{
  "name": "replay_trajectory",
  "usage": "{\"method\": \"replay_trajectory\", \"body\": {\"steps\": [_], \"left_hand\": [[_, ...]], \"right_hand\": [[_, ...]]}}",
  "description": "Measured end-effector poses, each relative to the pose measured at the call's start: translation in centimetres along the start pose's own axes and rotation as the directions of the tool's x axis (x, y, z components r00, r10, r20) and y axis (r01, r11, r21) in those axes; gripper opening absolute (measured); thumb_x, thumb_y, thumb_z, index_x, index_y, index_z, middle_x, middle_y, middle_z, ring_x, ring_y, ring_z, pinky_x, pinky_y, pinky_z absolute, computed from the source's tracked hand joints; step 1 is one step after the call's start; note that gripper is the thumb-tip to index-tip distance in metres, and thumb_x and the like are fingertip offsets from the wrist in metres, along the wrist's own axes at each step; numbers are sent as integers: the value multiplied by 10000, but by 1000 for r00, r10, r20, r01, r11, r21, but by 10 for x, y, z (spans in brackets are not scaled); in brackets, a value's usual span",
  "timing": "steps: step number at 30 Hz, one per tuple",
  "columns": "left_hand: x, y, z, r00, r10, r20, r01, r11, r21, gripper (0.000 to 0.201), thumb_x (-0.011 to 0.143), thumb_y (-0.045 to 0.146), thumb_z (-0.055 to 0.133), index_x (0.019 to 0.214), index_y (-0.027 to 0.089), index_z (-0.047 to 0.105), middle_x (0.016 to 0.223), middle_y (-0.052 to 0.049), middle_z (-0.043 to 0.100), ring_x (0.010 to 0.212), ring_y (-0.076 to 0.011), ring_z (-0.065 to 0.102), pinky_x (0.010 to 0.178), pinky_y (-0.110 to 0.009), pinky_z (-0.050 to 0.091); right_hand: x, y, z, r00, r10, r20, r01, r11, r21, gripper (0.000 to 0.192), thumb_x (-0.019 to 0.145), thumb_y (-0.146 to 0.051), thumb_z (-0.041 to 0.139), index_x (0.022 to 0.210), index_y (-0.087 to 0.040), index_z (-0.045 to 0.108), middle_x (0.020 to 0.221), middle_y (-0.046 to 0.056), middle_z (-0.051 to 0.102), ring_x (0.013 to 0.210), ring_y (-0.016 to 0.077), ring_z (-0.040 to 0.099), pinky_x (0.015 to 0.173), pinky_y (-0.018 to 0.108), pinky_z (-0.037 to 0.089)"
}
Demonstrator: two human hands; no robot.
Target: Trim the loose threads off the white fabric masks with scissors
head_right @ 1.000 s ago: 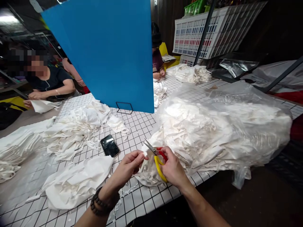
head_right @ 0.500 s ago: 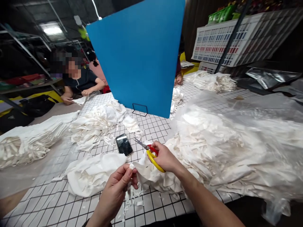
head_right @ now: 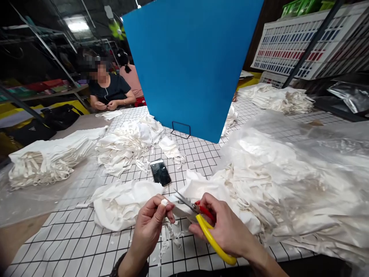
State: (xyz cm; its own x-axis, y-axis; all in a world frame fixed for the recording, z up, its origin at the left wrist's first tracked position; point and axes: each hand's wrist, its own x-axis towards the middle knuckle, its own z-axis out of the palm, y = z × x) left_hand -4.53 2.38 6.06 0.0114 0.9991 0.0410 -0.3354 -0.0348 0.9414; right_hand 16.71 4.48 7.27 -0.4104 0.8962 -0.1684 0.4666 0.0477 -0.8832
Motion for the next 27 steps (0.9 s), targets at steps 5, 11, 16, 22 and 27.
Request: {"method": "replay_trajectory", "body": {"steps": [5,11,16,22,27], "left_hand": [[-1,-14,-3,998,55,1,-54,981,185,203,931,286,561,781,170,633,711,-6,565,633,-129,595,659,-261,469],[-3,-22,-3,996,84,38,-90,978,188,194,940,262,543,790,169,623,719,-5,566,641,-135,603,645,-263,474],[-4,-24,-2,994,97,48,-104,979,174,166,938,225,545,799,172,618,736,4,548,623,-123,611,629,-257,476],[-7,-25,-4,993,104,55,-112,979,170,151,934,208,547,807,173,621,743,0,544,617,-123,600,610,-255,475],[-8,-20,-2,993,98,69,-110,976,190,186,935,211,546,768,174,618,718,1,540,644,-124,582,625,-244,466]], "right_hand": [[-8,-12,7,998,43,-41,-52,966,-253,367,681,-399,758,836,-255,458,701,-43,565,603,144,470,546,242,366],[-8,-18,15,995,77,-69,-96,939,-329,431,694,-539,732,839,-248,449,760,-29,615,645,162,524,573,255,386],[-7,-24,17,994,72,-84,-96,937,-337,410,699,-505,743,860,-249,466,795,-37,628,686,164,552,599,258,394],[-9,-24,20,994,33,-108,-70,931,-358,378,708,-485,735,858,-248,483,772,-37,626,665,160,553,588,257,391],[-11,-21,22,992,22,-127,-68,926,-371,363,724,-503,707,817,-242,472,709,-39,618,617,155,547,563,254,378]]}}
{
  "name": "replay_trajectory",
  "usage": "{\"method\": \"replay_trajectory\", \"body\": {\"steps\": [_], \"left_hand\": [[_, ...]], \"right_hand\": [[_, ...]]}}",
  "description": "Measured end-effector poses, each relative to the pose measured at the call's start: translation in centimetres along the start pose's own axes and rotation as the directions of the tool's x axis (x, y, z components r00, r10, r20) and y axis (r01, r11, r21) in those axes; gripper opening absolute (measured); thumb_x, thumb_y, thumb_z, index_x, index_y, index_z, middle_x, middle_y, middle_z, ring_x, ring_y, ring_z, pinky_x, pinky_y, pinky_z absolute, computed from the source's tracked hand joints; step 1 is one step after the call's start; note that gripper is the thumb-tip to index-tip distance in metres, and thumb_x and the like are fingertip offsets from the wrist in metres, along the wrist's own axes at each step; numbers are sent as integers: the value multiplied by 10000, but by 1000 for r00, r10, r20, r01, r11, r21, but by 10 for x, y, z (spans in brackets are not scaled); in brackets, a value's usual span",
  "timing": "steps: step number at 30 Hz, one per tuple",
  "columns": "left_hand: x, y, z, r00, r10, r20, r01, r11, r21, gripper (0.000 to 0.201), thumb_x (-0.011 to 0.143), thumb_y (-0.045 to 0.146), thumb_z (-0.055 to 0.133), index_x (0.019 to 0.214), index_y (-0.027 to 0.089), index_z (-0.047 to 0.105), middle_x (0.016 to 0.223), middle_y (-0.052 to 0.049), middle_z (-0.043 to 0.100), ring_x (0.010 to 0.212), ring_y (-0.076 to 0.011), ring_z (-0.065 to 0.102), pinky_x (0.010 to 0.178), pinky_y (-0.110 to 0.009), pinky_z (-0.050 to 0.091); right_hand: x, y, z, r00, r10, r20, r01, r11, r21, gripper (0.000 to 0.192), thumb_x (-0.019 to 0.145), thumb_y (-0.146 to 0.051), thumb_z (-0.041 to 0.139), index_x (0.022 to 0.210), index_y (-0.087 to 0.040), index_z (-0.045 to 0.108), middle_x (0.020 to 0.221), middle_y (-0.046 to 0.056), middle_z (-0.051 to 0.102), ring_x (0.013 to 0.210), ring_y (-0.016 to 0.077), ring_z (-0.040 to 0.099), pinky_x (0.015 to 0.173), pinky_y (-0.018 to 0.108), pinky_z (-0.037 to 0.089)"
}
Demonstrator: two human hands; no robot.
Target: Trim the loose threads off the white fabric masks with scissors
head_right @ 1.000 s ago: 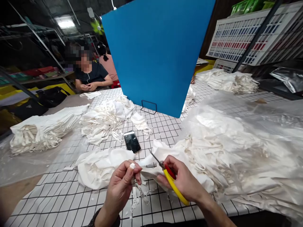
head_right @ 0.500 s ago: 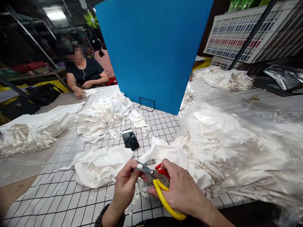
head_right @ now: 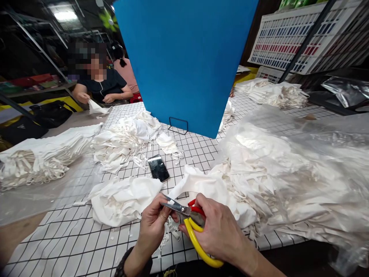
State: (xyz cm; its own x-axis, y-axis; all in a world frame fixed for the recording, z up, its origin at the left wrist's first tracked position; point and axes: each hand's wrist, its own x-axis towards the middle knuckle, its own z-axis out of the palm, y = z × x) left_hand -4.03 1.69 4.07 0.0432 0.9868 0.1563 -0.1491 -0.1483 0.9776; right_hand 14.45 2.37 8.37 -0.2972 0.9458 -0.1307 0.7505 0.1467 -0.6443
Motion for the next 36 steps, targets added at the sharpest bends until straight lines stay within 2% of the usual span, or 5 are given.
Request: {"method": "replay_trajectory", "body": {"steps": [14,18,26,31,36], "left_hand": [[0,3,-4,993,-107,48,110,992,-67,225,921,284,573,745,151,621,747,5,509,547,-96,576,548,-236,479],[2,4,-3,991,-133,6,132,979,-153,236,913,302,591,742,143,627,746,7,539,546,-89,598,563,-225,474],[4,5,-7,977,-200,-72,168,936,-309,195,886,312,639,782,147,641,735,-1,623,600,-99,611,616,-223,495],[13,14,-22,964,-166,-210,81,929,-361,155,846,306,690,811,158,661,743,-6,674,634,-103,628,659,-220,513],[19,27,-55,917,-133,-377,-18,928,-372,202,742,306,787,777,155,656,798,-17,703,634,-109,639,644,-225,546]], "right_hand": [[2,7,2,998,-52,-27,52,999,-16,409,706,-494,723,719,-234,407,625,-43,546,543,131,444,513,251,322],[4,22,8,1000,-2,-11,5,972,234,423,725,-465,735,728,-239,378,594,-70,469,534,110,371,493,239,313],[10,55,12,988,151,-27,-94,734,673,425,739,-471,750,875,-243,419,978,36,641,732,158,586,647,285,488],[8,53,30,982,173,73,-187,853,487,422,710,-406,757,964,-247,459,1046,55,664,911,239,639,784,381,518],[24,58,53,961,197,-193,-158,967,200,168,753,-245,598,900,-224,519,867,33,649,818,230,630,727,368,489]]}}
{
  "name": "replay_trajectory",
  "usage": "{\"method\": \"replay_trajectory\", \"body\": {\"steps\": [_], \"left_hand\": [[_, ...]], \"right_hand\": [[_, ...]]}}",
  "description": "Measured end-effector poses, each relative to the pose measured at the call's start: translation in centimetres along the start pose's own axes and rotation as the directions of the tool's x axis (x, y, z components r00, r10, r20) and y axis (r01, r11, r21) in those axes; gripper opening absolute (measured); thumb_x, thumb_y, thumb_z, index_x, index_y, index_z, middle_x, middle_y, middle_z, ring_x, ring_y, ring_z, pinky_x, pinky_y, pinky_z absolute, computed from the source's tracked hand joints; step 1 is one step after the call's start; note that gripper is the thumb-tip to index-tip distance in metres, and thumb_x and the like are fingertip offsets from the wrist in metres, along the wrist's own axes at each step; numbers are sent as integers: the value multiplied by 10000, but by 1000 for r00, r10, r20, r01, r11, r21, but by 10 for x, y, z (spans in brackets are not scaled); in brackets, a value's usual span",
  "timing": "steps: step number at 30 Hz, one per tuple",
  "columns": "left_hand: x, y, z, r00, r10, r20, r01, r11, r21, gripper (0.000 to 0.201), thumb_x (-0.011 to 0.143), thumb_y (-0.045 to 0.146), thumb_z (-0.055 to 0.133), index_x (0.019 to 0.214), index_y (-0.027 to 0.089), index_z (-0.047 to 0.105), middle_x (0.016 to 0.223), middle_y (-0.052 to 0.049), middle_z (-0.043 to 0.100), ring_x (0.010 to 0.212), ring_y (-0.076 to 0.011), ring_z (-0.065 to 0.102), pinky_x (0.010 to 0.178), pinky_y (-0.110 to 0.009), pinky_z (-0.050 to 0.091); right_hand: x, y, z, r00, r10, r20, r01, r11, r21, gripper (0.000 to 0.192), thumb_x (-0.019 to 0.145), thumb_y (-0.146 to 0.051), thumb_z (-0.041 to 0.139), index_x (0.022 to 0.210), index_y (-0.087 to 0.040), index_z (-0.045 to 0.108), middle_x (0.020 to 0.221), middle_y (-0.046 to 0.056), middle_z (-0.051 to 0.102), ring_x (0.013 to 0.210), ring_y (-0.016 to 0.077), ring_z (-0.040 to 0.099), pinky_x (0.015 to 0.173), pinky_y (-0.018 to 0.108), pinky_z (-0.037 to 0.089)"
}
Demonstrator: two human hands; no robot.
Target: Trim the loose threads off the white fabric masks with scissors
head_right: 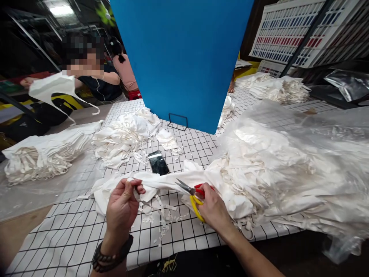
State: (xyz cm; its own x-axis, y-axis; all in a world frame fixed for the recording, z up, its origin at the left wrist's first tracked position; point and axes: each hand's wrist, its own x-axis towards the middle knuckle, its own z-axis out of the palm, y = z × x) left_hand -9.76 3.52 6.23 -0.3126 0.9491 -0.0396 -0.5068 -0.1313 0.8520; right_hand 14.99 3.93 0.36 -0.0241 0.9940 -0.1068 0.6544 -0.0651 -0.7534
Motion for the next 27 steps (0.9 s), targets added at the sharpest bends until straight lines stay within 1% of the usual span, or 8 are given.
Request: {"method": "replay_trajectory", "body": {"steps": [3,8,15,19,22,23,25,27], "left_hand": [[4,13,-21,998,32,-61,-31,999,4,224,712,301,803,753,144,648,782,-23,695,620,-117,633,611,-221,548],[7,29,-56,982,94,-163,-92,996,22,215,717,276,786,744,134,626,759,-8,651,600,-105,603,588,-205,533],[12,21,-87,969,69,-238,-3,964,267,303,737,417,717,776,153,572,794,-12,596,633,-124,572,644,-273,518],[4,20,-85,922,196,-334,-12,876,482,312,702,376,768,872,158,624,1002,-64,575,837,-189,576,783,-331,493],[-16,17,-60,865,412,-287,-64,657,751,275,743,341,755,950,196,649,1069,-61,557,958,-213,538,847,-326,459],[-24,13,-48,910,360,-204,-67,616,785,220,791,361,708,925,194,660,999,-60,587,919,-216,552,819,-327,467],[-36,-2,-23,1000,7,31,-27,699,714,240,861,403,619,869,173,687,820,-57,639,787,-209,590,729,-316,488],[-43,-22,-1,959,-219,181,71,802,593,283,871,403,614,991,159,693,831,-73,682,772,-210,620,706,-310,502]], "right_hand": [[12,-1,-4,999,38,2,-38,985,171,159,747,-263,621,864,-224,520,873,28,654,781,206,633,685,329,486],[29,-24,-36,971,-24,239,-122,805,580,356,643,-370,792,799,-197,523,772,-11,614,640,133,557,593,267,445],[44,-47,-41,904,-85,419,-248,693,677,367,610,-376,833,756,-192,551,676,-44,532,591,113,497,545,247,394],[52,-45,-29,864,-100,494,-344,600,723,287,666,-345,794,753,-172,582,671,-24,561,589,121,523,543,245,407],[58,-54,-23,845,-132,519,-384,526,759,253,672,-307,796,740,-168,596,664,-30,566,572,106,517,544,233,410],[59,-60,-21,842,-144,520,-380,524,762,252,669,-305,798,730,-170,595,660,-31,566,569,105,515,541,232,410],[61,-75,-18,836,-176,520,-369,523,769,247,663,-298,800,718,-173,593,657,-32,571,568,106,516,534,230,408],[61,-91,-16,821,-217,528,-362,517,776,240,658,-286,797,729,-175,597,664,-31,581,571,107,522,527,228,403]]}}
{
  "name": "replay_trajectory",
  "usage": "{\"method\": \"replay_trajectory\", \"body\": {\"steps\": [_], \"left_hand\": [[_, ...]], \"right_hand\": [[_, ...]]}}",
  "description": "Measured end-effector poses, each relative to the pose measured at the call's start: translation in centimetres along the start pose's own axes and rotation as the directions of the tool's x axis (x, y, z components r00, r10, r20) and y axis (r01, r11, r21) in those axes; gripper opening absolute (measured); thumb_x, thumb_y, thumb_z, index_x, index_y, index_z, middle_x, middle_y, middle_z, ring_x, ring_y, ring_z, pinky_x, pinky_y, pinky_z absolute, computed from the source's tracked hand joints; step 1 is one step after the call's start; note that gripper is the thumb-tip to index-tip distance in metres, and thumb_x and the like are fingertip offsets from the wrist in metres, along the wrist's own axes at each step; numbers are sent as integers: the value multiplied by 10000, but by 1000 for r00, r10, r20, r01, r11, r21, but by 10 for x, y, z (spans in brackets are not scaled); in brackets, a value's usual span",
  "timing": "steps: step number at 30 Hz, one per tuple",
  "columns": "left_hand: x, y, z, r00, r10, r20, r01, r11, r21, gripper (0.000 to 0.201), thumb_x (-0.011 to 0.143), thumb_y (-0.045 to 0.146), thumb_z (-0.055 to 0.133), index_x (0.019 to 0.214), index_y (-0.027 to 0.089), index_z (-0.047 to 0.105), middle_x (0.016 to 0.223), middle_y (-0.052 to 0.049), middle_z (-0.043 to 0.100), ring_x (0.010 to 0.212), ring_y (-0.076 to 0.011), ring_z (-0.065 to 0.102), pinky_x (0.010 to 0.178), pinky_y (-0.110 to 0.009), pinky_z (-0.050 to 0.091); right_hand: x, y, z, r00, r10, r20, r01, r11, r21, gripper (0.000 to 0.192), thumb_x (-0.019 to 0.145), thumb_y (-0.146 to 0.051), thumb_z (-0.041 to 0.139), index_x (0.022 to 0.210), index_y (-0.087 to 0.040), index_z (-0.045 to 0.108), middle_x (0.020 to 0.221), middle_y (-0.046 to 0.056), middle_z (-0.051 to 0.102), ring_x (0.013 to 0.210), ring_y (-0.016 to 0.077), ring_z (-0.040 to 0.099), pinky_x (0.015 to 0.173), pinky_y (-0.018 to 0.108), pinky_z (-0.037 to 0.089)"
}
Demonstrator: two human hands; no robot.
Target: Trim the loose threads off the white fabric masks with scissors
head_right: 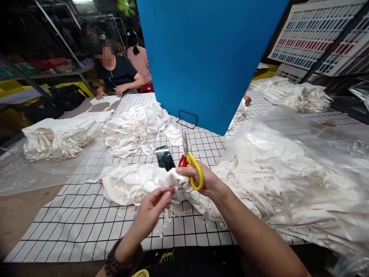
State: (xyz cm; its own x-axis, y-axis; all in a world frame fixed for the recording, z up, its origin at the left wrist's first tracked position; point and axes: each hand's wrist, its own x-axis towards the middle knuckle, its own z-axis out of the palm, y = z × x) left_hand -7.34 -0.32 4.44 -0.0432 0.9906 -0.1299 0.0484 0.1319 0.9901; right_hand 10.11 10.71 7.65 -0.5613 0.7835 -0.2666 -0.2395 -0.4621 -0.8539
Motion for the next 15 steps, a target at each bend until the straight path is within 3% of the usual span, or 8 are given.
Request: {"method": "replay_trajectory", "body": {"steps": [2,5,12,15], "left_hand": [[5,-6,23,1000,15,16,-13,992,-123,299,868,382,632,1045,145,677,887,-94,700,829,-218,639,762,-322,507],[11,-12,40,994,52,-98,-77,960,-268,234,863,344,651,976,139,664,931,-96,703,897,-214,640,845,-334,494],[0,-8,39,988,30,-150,-93,897,-432,201,851,315,675,978,162,645,940,-58,704,922,-174,629,879,-296,470],[-10,-5,31,984,-40,-176,-33,918,-396,224,845,383,674,859,162,645,735,-17,681,711,-133,602,720,-236,468]], "right_hand": [[2,-8,14,999,13,36,-13,1000,-13,253,643,-284,800,746,-177,595,667,-29,588,575,112,534,519,228,402],[2,-16,28,999,28,33,-26,998,-58,319,592,-290,825,744,-181,567,639,-37,570,545,106,523,480,221,384],[6,-9,30,991,-89,-96,76,989,-130,483,489,-305,878,767,-197,498,697,-37,611,545,95,534,499,225,415],[8,-3,19,975,-168,-144,145,977,-159,502,503,-319,884,785,-205,484,735,-22,650,597,113,575,563,242,448]]}}
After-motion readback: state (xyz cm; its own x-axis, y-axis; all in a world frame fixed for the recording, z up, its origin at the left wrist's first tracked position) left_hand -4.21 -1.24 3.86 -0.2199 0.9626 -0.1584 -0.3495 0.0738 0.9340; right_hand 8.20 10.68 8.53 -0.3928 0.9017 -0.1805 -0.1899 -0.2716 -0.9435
